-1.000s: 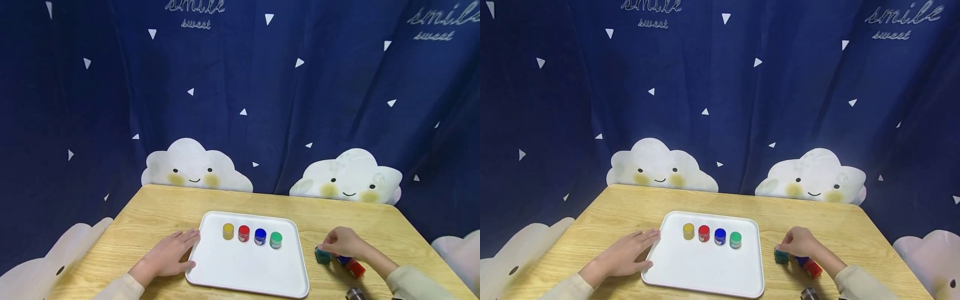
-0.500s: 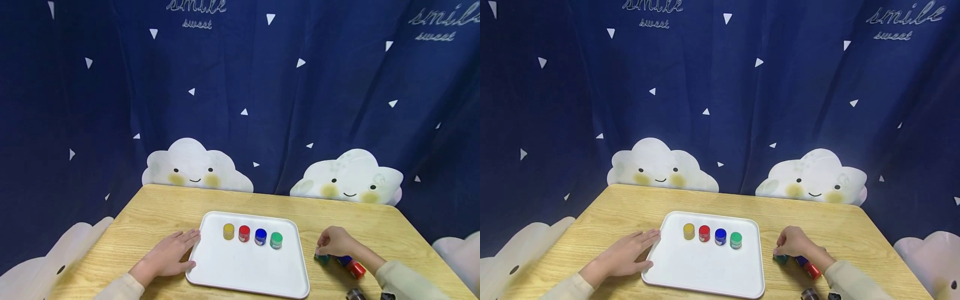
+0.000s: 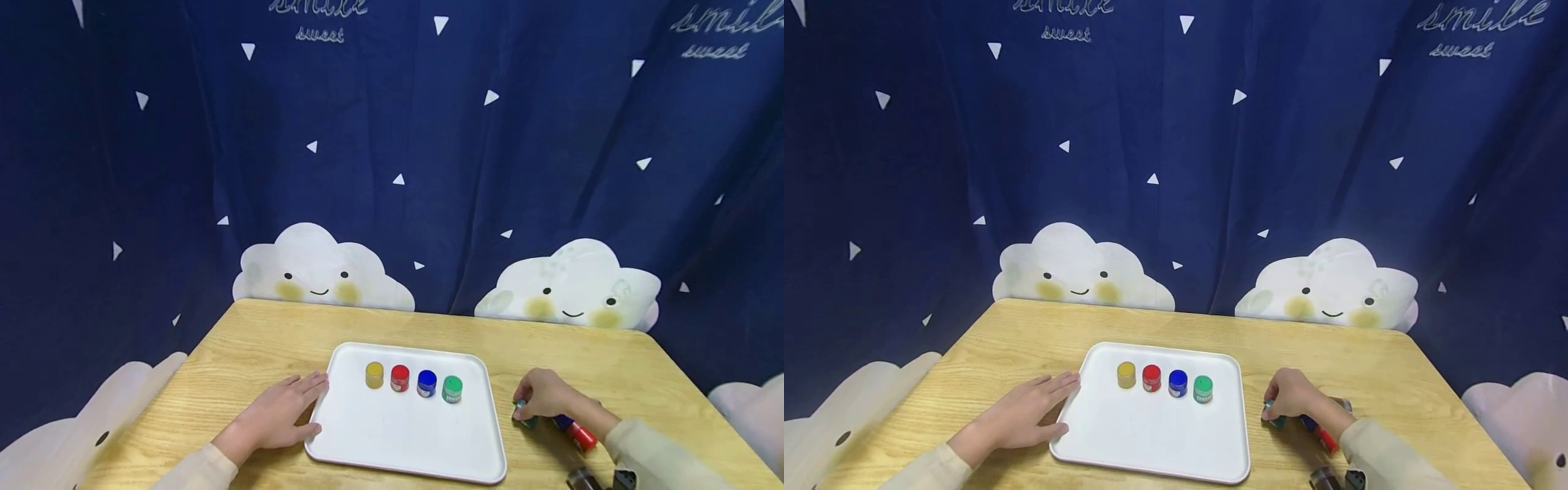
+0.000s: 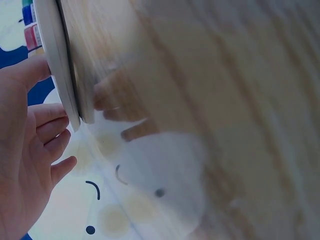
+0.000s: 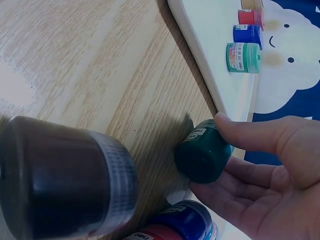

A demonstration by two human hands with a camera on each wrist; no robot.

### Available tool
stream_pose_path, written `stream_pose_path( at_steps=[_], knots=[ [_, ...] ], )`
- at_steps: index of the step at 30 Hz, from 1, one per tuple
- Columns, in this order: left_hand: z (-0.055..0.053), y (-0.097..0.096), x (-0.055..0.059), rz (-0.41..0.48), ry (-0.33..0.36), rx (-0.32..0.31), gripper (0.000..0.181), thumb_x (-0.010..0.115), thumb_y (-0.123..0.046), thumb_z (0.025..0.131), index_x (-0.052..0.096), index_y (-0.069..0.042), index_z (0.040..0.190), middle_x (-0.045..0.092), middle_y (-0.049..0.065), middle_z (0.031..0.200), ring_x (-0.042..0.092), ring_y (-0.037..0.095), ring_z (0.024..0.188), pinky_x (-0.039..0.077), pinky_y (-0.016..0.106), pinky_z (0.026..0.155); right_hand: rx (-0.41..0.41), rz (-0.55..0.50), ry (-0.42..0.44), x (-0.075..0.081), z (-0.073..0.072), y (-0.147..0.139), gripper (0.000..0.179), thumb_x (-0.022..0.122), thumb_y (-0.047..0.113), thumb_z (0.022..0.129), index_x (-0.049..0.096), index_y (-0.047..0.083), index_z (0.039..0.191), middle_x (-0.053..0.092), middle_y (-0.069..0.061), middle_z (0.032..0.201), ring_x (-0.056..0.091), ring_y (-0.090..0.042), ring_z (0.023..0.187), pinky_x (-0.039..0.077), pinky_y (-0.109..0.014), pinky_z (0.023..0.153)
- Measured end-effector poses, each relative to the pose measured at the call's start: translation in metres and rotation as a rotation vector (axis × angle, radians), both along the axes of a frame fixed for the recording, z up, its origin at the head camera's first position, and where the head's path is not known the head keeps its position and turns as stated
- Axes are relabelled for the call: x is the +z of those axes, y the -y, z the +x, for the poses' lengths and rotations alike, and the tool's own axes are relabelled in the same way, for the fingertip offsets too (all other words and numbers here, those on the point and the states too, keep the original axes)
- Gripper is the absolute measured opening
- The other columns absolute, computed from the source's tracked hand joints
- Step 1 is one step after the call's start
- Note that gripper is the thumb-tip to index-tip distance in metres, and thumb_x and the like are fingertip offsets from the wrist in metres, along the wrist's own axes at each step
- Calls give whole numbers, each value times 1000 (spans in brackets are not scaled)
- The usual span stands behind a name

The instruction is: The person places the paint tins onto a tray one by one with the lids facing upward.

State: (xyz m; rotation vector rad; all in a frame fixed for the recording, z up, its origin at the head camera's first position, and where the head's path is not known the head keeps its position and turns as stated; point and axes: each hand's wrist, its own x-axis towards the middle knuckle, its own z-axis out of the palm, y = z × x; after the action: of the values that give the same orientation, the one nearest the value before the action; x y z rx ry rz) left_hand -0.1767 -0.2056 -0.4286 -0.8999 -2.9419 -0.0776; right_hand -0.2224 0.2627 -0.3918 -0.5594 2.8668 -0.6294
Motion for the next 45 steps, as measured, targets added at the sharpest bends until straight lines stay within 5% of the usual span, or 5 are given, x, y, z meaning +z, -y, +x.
stream_pose_path(
  at_steps=[14,21,34,45],
  knots=[
    [-1,-1,0,0,7,10,69,62,-43,87,48,-2,140,49,14,146,48,27,135,42,49,109,57,2,13,1,-4,2,20,84,15,69,70,5,79,67,2,71,53,-2,65,46,-18,58],
    [-3,0,2,-2,24,13,70,62,-44,87,47,-2,141,49,14,146,47,27,136,42,49,109,45,-14,111,9,-7,5,22,83,13,71,71,4,86,67,1,77,56,-9,71,49,-19,61],
    [0,-1,1,-4,24,18,70,63,-44,87,47,-2,140,48,13,147,47,27,136,42,49,110,209,-65,173,21,-16,13,21,82,14,73,72,5,90,66,1,77,52,-3,66,48,-17,59],
    [-1,-1,-1,1,11,20,70,62,-46,87,48,-3,140,49,12,146,48,26,135,42,49,109,246,-212,275,24,-28,19,28,80,11,75,71,-1,98,71,-8,89,59,-7,76,53,-15,68]
  ],
)
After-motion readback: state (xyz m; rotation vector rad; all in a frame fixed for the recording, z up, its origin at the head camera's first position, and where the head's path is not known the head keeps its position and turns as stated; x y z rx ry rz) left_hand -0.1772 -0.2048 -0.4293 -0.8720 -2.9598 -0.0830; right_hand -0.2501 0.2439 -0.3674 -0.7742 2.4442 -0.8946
